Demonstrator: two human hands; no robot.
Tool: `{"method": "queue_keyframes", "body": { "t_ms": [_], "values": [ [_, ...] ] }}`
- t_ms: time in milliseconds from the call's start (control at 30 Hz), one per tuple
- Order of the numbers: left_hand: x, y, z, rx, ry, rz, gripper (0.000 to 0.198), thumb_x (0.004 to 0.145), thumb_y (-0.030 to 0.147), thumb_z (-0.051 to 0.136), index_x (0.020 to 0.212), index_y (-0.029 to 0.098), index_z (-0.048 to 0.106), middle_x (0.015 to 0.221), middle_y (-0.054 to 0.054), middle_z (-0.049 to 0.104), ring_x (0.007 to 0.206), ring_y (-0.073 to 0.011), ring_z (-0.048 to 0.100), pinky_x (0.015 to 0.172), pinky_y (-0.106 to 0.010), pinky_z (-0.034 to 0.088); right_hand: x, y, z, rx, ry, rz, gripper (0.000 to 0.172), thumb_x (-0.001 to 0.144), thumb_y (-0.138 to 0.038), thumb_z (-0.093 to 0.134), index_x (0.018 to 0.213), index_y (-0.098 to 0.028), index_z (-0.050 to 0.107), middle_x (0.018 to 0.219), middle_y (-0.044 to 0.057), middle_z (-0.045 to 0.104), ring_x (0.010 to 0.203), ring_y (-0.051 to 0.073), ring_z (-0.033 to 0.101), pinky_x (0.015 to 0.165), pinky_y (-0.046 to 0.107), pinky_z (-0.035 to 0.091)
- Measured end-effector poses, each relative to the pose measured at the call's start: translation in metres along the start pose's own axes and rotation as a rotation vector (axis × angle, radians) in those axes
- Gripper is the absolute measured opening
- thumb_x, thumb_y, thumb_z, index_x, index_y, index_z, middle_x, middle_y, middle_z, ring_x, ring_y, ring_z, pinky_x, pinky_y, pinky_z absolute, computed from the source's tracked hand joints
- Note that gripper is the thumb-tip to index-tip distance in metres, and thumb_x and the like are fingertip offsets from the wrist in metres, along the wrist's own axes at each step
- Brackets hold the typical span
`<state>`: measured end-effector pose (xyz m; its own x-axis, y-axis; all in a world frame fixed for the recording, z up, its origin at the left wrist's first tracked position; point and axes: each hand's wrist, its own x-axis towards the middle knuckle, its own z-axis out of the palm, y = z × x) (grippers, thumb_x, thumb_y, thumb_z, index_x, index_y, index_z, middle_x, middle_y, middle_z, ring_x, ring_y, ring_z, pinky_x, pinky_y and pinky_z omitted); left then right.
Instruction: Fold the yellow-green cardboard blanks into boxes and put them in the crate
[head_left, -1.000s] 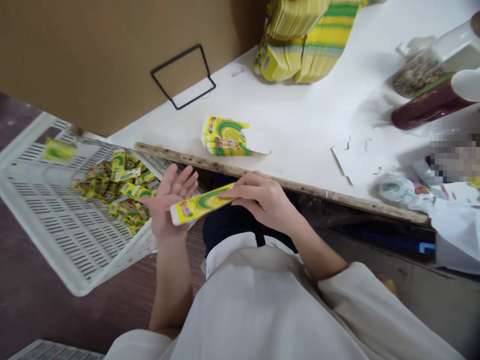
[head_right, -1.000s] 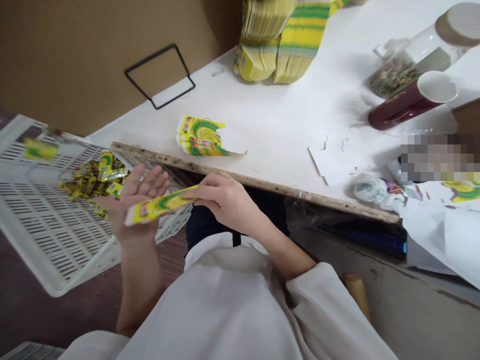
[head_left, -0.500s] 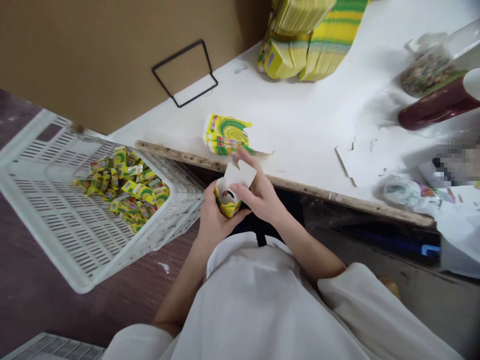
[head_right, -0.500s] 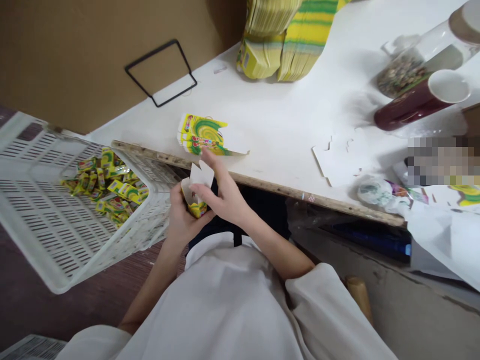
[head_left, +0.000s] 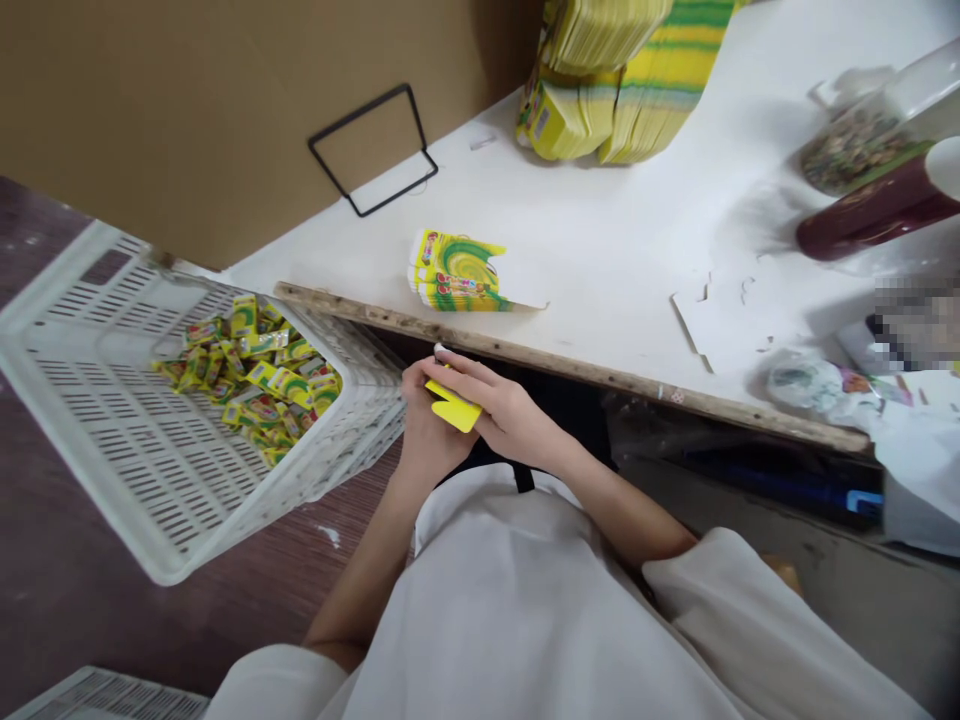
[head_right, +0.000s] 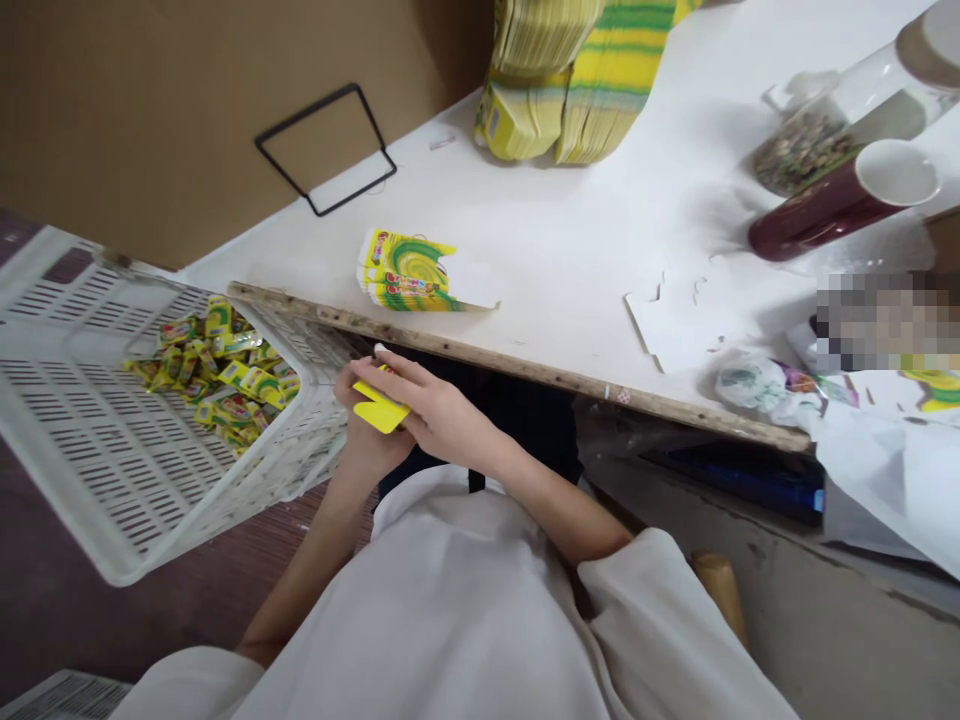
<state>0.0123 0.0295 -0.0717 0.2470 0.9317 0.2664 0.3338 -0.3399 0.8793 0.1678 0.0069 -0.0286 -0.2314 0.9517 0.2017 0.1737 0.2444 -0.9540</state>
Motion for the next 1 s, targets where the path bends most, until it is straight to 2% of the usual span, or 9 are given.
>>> {"method": "queue_keyframes", "body": {
  "t_ms": [133, 267, 400, 533, 633, 700, 800, 900, 1000],
  "values": [
    [0.001, 0.000, -0.010, 0.149, -0.016, 0.016, 0.071, 0.067, 0.014, 0.076, 0.131, 0.021, 0.047, 0.128, -0.013, 0.054, 0.122, -0.0309, 0.055, 0.102, -0.048, 0.046, 0.000, 0.000, -0.006, -0.149, 0.153, 0.027, 0.056, 0.102, -0.015, 0.042, 0.155, -0.030, 0.042, 0.162, 0.009, 0.040, 0.153, 0.023, 0.034, 0.123, 0.045, 0.033],
    [0.004, 0.006, -0.029, 0.142, -0.107, -0.072, 0.055, 0.072, 0.025, 0.080, 0.123, 0.023, 0.058, 0.111, -0.007, 0.066, 0.103, -0.0263, 0.064, 0.093, -0.042, 0.051, 0.002, 0.003, -0.017, -0.240, -0.053, 0.014, 0.052, 0.100, -0.028, 0.056, 0.150, -0.028, 0.048, 0.169, 0.013, 0.024, 0.154, 0.030, 0.031, 0.120, 0.049, 0.037],
    [0.012, 0.013, -0.041, 0.102, -0.162, -0.131, 0.065, 0.062, 0.033, 0.091, 0.120, 0.023, 0.063, 0.115, -0.008, 0.069, 0.104, -0.0284, 0.066, 0.095, -0.043, 0.051, 0.002, 0.005, -0.036, -0.269, -0.162, 0.000, 0.028, 0.099, -0.027, 0.057, 0.124, -0.022, 0.069, 0.161, 0.017, 0.038, 0.146, 0.030, 0.045, 0.117, 0.049, 0.042],
    [0.020, 0.016, -0.039, 0.067, -0.142, -0.100, 0.073, 0.053, 0.033, 0.096, 0.119, 0.024, 0.067, 0.115, -0.008, 0.069, 0.107, -0.0303, 0.065, 0.100, -0.046, 0.049, 0.004, 0.001, -0.043, -0.256, -0.187, -0.042, 0.022, 0.097, -0.030, 0.062, 0.115, -0.020, 0.067, 0.149, 0.018, 0.048, 0.143, 0.028, 0.047, 0.115, 0.050, 0.043],
    [0.020, 0.014, -0.033, 0.082, -0.056, -0.055, 0.072, 0.053, 0.033, 0.096, 0.119, 0.023, 0.068, 0.111, -0.007, 0.068, 0.107, -0.0293, 0.063, 0.101, -0.046, 0.047, 0.006, -0.002, -0.028, -0.218, -0.067, -0.037, 0.027, 0.098, -0.027, 0.056, 0.124, -0.017, 0.056, 0.146, 0.023, 0.045, 0.148, 0.030, 0.039, 0.115, 0.053, 0.042],
    [0.018, 0.013, -0.030, 0.027, 0.009, -0.067, 0.077, 0.053, 0.034, 0.096, 0.123, 0.024, 0.065, 0.110, -0.006, 0.066, 0.105, -0.0268, 0.062, 0.099, -0.043, 0.049, 0.009, -0.002, -0.018, -0.166, 0.005, -0.061, 0.045, 0.098, -0.032, 0.058, 0.137, -0.018, 0.044, 0.150, 0.023, 0.041, 0.149, 0.032, 0.035, 0.116, 0.054, 0.040],
    [0.015, 0.011, -0.032, -0.303, 0.245, -0.123, 0.069, 0.065, 0.053, 0.087, 0.125, 0.028, 0.062, 0.113, -0.005, 0.064, 0.101, -0.0212, 0.063, 0.092, -0.035, 0.052, 0.020, 0.002, -0.019, -0.129, 0.123, -0.062, 0.066, 0.093, -0.047, 0.064, 0.147, -0.023, 0.034, 0.149, 0.019, 0.044, 0.137, 0.032, 0.047, 0.109, 0.048, 0.048],
    [0.018, 0.009, -0.041, -0.688, 0.567, -0.209, 0.072, 0.074, 0.089, 0.052, 0.109, 0.028, 0.065, 0.117, -0.006, 0.063, 0.110, -0.0214, 0.062, 0.096, -0.034, 0.052, 0.040, 0.016, -0.037, -0.322, 0.367, 0.062, 0.040, 0.097, -0.045, 0.058, 0.131, -0.024, 0.051, 0.131, 0.015, 0.054, 0.121, 0.029, 0.055, 0.102, 0.045, 0.051],
    [0.019, 0.006, -0.045, -0.826, 0.650, -0.396, 0.083, 0.067, 0.098, 0.042, 0.099, 0.025, 0.065, 0.121, -0.010, 0.065, 0.125, -0.0268, 0.058, 0.105, -0.040, 0.050, 0.062, 0.038, -0.053, -0.584, 0.498, 0.220, 0.028, 0.094, -0.037, 0.062, 0.117, -0.019, 0.059, 0.119, 0.015, 0.054, 0.113, 0.031, 0.053, 0.100, 0.052, 0.048]
  ]
}}
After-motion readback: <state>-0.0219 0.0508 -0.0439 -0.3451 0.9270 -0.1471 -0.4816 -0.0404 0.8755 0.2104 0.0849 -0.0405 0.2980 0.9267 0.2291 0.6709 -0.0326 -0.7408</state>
